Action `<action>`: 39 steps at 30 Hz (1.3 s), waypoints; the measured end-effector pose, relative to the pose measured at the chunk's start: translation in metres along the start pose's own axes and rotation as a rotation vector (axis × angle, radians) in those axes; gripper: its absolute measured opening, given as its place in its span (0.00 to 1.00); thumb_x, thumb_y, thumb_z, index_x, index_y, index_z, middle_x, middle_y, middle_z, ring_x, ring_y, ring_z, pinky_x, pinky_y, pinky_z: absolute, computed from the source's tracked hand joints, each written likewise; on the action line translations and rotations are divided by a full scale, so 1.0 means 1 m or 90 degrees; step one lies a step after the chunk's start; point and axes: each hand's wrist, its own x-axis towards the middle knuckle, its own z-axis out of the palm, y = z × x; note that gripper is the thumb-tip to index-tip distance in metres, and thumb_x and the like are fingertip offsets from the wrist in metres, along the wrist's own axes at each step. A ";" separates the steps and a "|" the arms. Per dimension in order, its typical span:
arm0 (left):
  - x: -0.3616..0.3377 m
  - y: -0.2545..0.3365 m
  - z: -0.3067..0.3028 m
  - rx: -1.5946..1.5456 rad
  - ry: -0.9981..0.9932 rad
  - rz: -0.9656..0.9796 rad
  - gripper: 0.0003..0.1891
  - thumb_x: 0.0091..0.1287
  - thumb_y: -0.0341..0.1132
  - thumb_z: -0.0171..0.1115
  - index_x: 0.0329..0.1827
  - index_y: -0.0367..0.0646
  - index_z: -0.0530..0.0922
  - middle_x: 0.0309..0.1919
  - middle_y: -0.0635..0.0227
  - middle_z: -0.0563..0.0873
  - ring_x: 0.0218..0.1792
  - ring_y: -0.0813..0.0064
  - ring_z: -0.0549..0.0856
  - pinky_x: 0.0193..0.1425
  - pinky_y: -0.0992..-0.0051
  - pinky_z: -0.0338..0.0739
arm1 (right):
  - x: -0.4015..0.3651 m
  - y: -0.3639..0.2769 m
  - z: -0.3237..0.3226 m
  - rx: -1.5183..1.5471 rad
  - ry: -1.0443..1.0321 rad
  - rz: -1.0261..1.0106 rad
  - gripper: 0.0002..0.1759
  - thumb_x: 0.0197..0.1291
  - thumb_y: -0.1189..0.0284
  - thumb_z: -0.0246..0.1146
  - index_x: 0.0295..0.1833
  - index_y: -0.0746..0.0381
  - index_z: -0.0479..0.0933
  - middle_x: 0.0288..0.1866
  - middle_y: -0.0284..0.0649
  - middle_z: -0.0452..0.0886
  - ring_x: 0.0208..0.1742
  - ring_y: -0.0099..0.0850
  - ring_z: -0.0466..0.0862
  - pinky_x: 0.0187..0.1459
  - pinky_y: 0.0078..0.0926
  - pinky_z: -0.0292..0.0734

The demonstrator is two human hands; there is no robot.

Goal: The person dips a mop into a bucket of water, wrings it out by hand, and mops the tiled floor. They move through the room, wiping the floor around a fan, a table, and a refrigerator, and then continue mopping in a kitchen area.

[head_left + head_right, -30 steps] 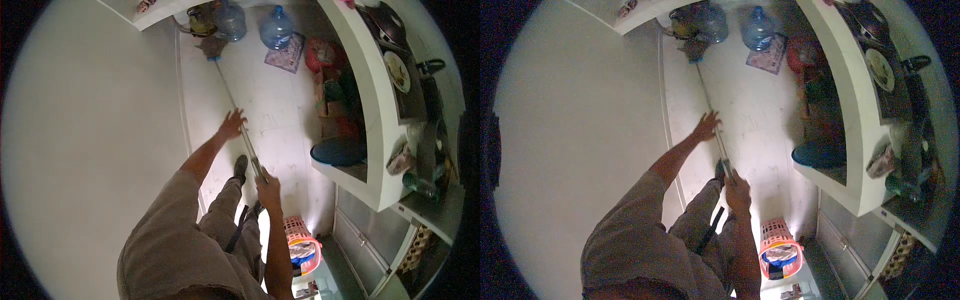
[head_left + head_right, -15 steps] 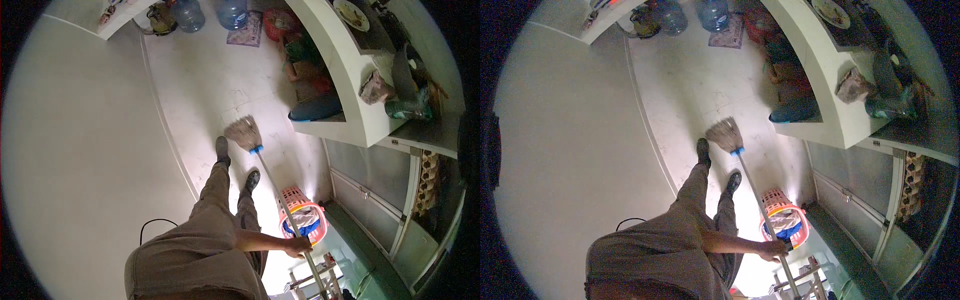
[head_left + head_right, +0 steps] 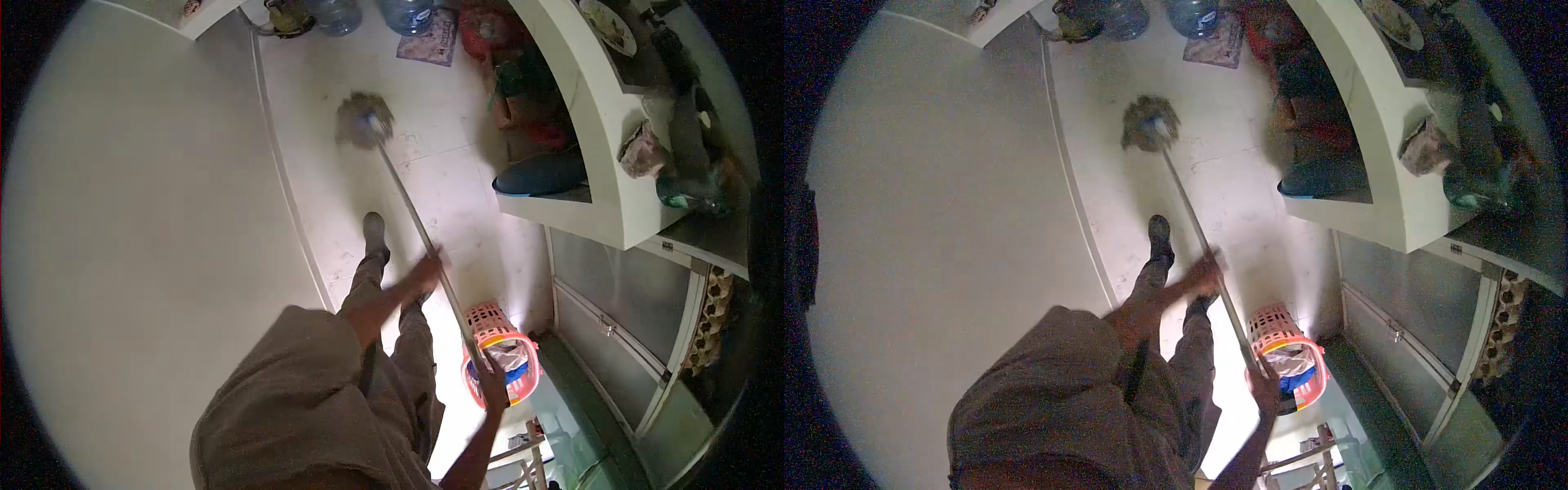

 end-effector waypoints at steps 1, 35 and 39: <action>0.011 0.062 -0.039 0.594 0.017 0.094 0.22 0.60 0.42 0.63 0.55 0.43 0.73 0.48 0.61 0.70 0.51 0.58 0.69 0.57 0.53 0.69 | 0.064 -0.031 0.016 0.054 -0.009 -0.001 0.21 0.65 0.72 0.58 0.63 0.66 0.74 0.40 0.42 0.84 0.37 0.31 0.81 0.41 0.30 0.77; -0.222 0.063 0.537 0.499 -0.770 0.244 0.11 0.54 0.42 0.63 0.30 0.45 0.80 0.30 0.58 0.84 0.37 0.55 0.85 0.43 0.58 0.79 | -0.441 -0.020 -0.213 0.155 0.173 0.825 0.13 0.63 0.71 0.63 0.51 0.61 0.83 0.23 0.33 0.80 0.16 0.19 0.69 0.18 0.20 0.64; -0.174 0.027 0.461 0.664 -0.807 0.251 0.09 0.51 0.42 0.63 0.28 0.46 0.79 0.29 0.61 0.84 0.35 0.58 0.85 0.40 0.57 0.78 | -0.393 0.058 -0.130 0.460 0.169 0.697 0.12 0.62 0.69 0.65 0.46 0.64 0.84 0.17 0.29 0.72 0.14 0.19 0.66 0.16 0.21 0.60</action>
